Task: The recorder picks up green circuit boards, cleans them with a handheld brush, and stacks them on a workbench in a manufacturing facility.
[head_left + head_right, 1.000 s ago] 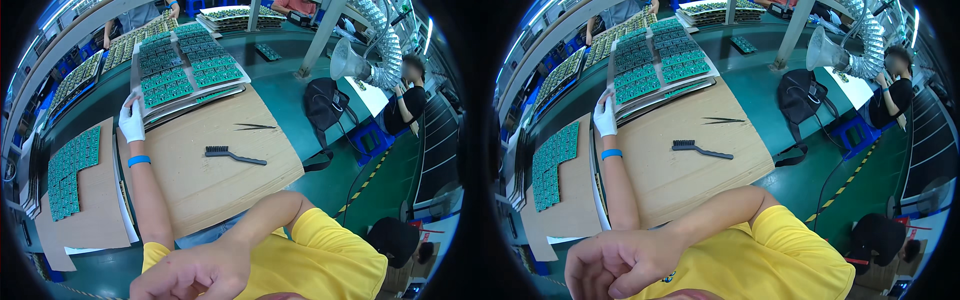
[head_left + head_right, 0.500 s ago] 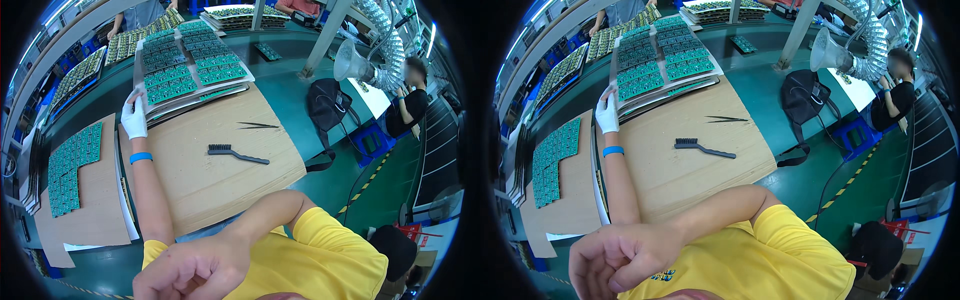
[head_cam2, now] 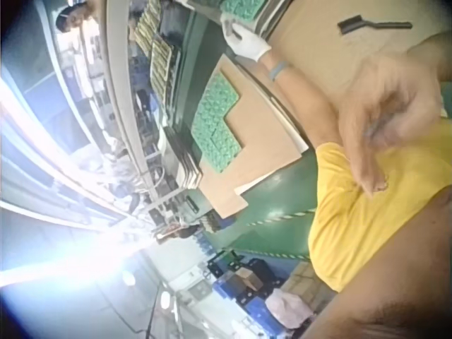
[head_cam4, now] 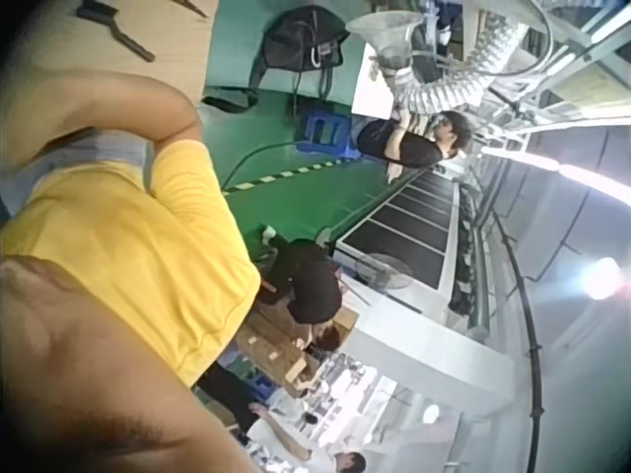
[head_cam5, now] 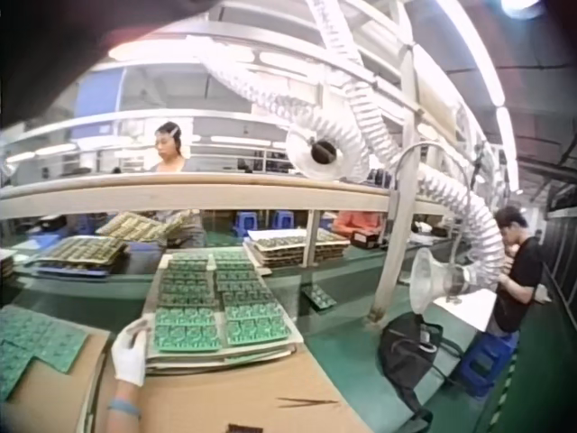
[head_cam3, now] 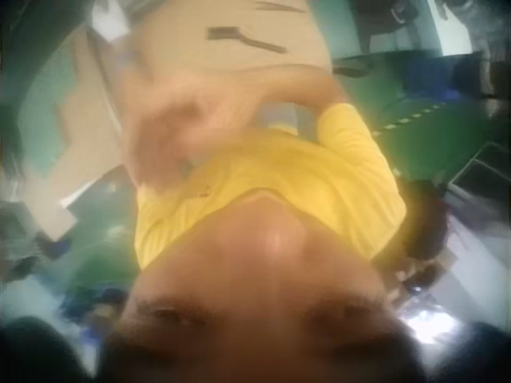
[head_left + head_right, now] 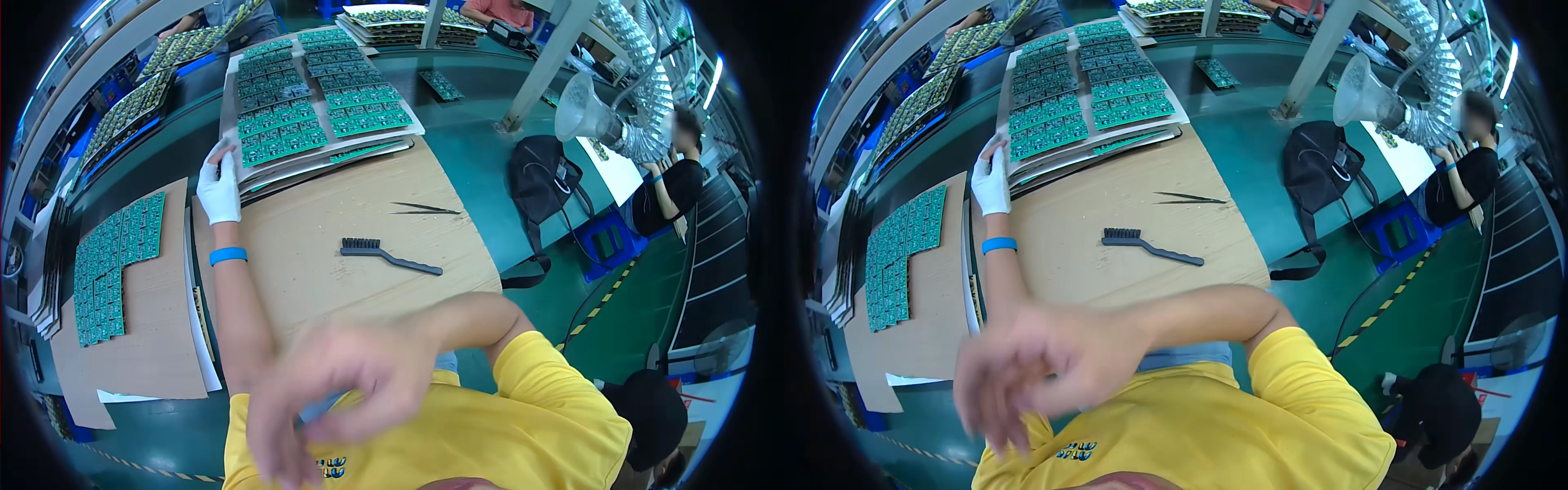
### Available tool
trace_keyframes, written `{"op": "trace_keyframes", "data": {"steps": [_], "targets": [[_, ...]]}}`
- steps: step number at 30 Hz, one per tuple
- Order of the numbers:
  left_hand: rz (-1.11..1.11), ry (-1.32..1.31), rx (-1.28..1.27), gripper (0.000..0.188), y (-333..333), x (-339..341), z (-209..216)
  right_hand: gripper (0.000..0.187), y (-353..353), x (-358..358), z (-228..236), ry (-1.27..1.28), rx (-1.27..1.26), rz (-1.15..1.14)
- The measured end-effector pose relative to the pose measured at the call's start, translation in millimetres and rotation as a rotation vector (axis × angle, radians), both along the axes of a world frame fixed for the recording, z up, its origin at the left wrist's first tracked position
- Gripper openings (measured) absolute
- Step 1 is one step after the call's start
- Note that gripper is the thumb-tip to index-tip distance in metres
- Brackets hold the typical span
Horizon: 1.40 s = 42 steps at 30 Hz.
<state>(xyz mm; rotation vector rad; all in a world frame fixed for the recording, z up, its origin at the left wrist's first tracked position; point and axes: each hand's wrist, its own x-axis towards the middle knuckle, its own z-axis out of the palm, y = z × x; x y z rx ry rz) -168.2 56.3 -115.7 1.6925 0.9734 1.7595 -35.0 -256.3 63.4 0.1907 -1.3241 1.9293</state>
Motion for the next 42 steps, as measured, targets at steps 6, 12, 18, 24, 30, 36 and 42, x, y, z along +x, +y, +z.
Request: {"op": "trace_keyframes", "data": {"steps": [6, 12, 18, 24, 30, 36, 42], "targets": [[0.054, 0.038, -0.019, 0.015, -7.0, -9.8, 4.4, 0.017, 155.9, 152.5, -51.0, -0.115, 0.389, -1.336], [0.074, 0.04, -0.026, 0.013, -9.1, 4.3, 9.9, 0.043, 263.0, 374.9, -161.6, -1.136, 0.25, -2.184], [0.088, 0.052, 0.012, 0.01, -14.3, -8.2, 9.9, 0.056, 315.9, 395.7, -218.8, -2.111, 0.259, -2.033], [0.079, 0.052, 0.003, 0.009, -14.0, 1.5, 14.0, 0.053, 311.8, 434.8, -214.1, -2.04, 0.197, -1.953], [0.091, 0.044, -0.018, 0.01, -14.2, -4.0, 12.8, 0.057, 257.7, 395.8, -174.2, -1.209, -0.089, -1.879], [0.144, 0.095, 0.026, 0.011, -8.6, -5.9, 11.2, 0.056, 178.7, 348.1, -164.2, -1.173, 0.145, -1.869], [0.261, 0.411, -0.013, 0.018, -37.0, -18.7, 55.9, 0.052, 135.4, 333.0, -193.5, -1.367, 0.36, -1.895]]}}
